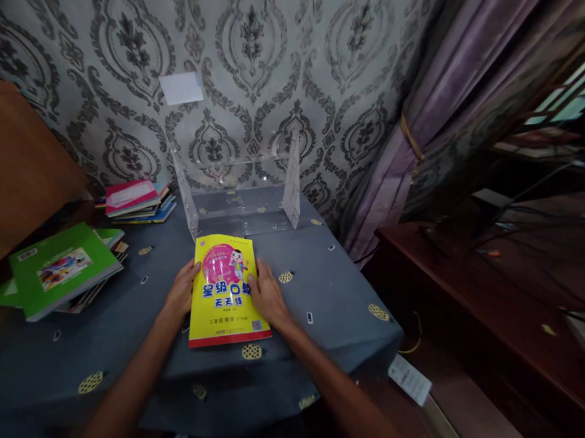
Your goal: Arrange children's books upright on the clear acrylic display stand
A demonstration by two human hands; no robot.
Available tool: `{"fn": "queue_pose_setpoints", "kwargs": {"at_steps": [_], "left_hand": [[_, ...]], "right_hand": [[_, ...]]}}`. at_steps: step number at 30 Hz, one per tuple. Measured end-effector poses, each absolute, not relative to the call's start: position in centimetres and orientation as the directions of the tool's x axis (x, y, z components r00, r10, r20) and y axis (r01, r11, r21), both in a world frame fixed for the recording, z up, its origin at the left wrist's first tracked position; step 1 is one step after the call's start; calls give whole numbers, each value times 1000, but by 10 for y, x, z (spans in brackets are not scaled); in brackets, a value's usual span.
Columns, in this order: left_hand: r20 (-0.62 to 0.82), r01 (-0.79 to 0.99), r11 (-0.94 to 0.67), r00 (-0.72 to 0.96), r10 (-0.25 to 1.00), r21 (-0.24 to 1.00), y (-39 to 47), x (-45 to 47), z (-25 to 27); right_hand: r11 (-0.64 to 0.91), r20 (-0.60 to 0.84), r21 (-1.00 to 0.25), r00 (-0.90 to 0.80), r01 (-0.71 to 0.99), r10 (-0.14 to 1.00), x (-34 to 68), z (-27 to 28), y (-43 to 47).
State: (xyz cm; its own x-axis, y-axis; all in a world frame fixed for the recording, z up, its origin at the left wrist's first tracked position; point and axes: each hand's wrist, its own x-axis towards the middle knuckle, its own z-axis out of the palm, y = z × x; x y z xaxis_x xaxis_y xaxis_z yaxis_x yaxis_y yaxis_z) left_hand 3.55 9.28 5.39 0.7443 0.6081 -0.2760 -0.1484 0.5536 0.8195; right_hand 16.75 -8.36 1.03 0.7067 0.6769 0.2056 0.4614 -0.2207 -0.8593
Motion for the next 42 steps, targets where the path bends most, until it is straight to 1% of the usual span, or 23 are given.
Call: {"fn": "queue_pose_setpoints", "kwargs": {"at_steps": [2,4,6,8,10,16,19,23,26,27,31,35,42], "left_hand": [[-278,-190,572,725,630,798,92,35,56],[-274,-234,563,688,672,793,92,35,57],[-273,-261,553,658,702,791,94,34,56],[-276,-275,559,652,707,782,96,33,56],[-279,-289,575,656,701,766,98,32,55],[-312,-302,599,634,707,742,102,31,52],[-313,-317,609,637,704,727,104,33,51],[-273,-370,626,667,693,687,104,38,49],[-216,-396,647,721,659,652,101,42,47],[-210,-406,640,715,667,653,100,44,46],[-211,-415,637,707,675,650,102,48,43],[-211,-399,640,717,664,657,105,47,41],[-267,-335,639,703,659,692,106,47,35]], "right_hand": [[-130,125,-954,755,269,644,169,13,-81],[-13,15,-999,778,31,628,168,20,-78],[100,-82,-975,738,-199,669,165,29,-73],[152,-151,-913,661,-377,735,163,39,-69],[152,-200,-864,605,-480,771,161,47,-65],[129,-265,-777,505,-617,821,165,51,-59],[127,-255,-759,472,-639,844,168,53,-54],[131,-237,-783,487,-608,841,171,65,-46],[89,-279,-807,509,-584,814,175,66,-44],[61,-300,-819,517,-571,802,178,64,-44],[-34,-352,-860,543,-509,762,190,47,-45],[-96,-371,-893,598,-440,711,195,39,-46],[-101,-306,-939,665,-330,681,188,50,-48]]}}
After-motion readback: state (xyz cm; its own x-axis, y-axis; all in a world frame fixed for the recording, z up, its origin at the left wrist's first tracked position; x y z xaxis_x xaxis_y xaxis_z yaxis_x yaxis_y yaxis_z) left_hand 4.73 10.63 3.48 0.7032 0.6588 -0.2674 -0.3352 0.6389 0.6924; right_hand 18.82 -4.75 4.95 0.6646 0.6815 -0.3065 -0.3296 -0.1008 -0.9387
